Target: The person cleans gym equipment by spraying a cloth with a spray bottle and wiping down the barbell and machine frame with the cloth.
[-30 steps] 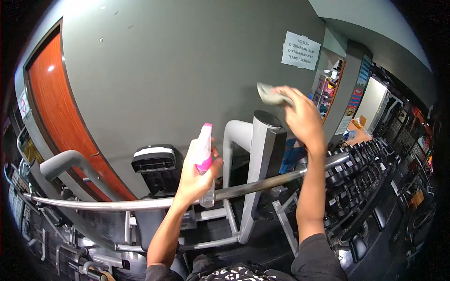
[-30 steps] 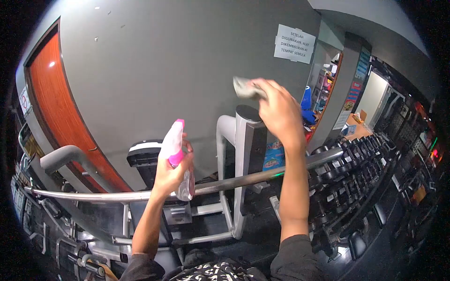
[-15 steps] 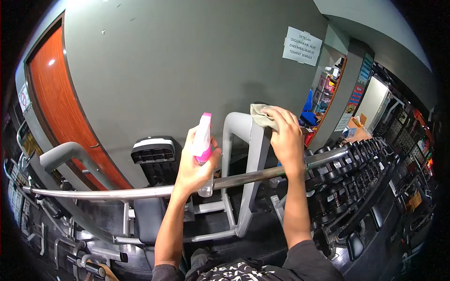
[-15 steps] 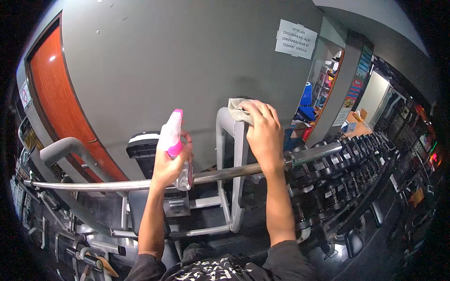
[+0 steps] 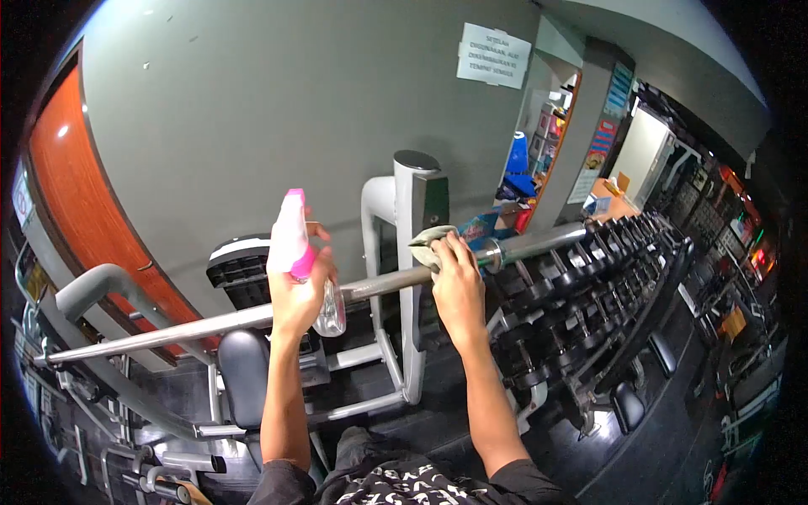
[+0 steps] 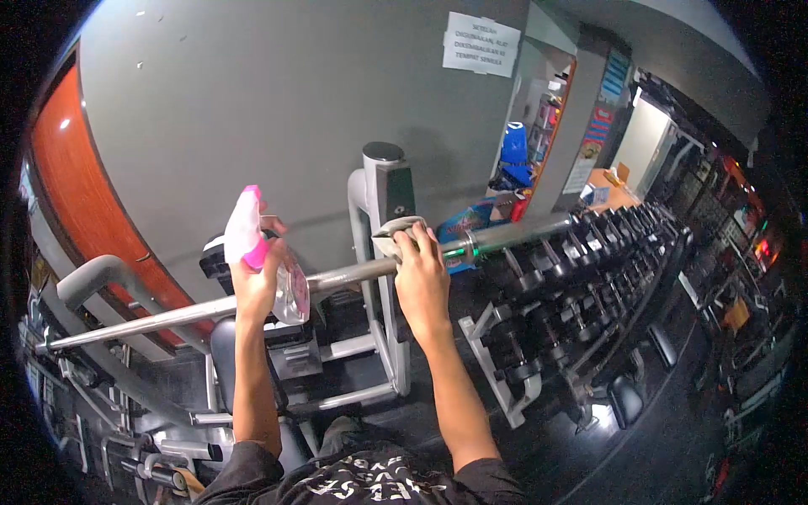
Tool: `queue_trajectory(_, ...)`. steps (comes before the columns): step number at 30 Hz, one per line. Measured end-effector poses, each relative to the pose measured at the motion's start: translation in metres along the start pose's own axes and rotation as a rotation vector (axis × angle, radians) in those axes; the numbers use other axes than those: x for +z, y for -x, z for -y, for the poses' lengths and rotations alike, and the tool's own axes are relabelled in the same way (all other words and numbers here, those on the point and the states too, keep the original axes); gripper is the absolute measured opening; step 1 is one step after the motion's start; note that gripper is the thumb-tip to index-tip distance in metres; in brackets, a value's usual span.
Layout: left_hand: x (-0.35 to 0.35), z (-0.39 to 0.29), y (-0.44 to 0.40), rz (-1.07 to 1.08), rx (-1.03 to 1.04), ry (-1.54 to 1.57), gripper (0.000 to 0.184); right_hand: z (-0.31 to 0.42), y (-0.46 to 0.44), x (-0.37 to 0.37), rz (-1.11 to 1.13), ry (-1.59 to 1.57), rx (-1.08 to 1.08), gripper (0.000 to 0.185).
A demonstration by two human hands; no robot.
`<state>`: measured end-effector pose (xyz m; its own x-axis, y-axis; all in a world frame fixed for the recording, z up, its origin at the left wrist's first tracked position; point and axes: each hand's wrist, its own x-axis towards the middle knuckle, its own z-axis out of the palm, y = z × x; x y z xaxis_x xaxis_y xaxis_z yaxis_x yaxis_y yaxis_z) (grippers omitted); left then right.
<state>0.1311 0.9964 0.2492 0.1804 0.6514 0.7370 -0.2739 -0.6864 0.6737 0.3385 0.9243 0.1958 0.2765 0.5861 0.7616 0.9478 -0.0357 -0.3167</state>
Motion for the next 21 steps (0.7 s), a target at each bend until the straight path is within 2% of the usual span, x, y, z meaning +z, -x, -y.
queue_trajectory(2, 0.007, -0.009, 0.013, 0.008, -0.036, 0.050, 0.060, -0.001, -0.001, -0.008, 0.064, 0.026, -0.055, 0.025)
queue_trajectory(5, 0.014, -0.019, 0.033, 0.084, -0.038, 0.050, 0.062, -0.007, -0.005, -0.010, 0.201, 0.138, -0.114, 0.030)
queue_trajectory(9, 0.014, -0.022, 0.062, 0.123, -0.103, 0.120, 0.061, -0.004, -0.017, -0.019, 0.348, 0.240, -0.143, 0.028)
queue_trajectory(13, 0.005, -0.023, 0.095, 0.196, -0.183, 0.129, 0.060, -0.001, -0.015, -0.026, 0.338, 0.254, -0.211, 0.027)
queue_trajectory(16, -0.021, -0.002, 0.125, 0.268, -0.225, 0.137, 0.063, 0.012, -0.006, -0.052, 0.434, 0.121, -0.253, 0.025)
queue_trajectory(20, -0.045, 0.003, 0.153, 0.187, -0.337, 0.168, 0.065, 0.031, -0.007, -0.060, 0.385, -0.134, -0.096, 0.030)
queue_trajectory(21, -0.051, 0.006, 0.158, 0.147, -0.359, 0.154, 0.065, 0.034, -0.008, -0.048, 0.162, -0.269, -0.103, 0.035)
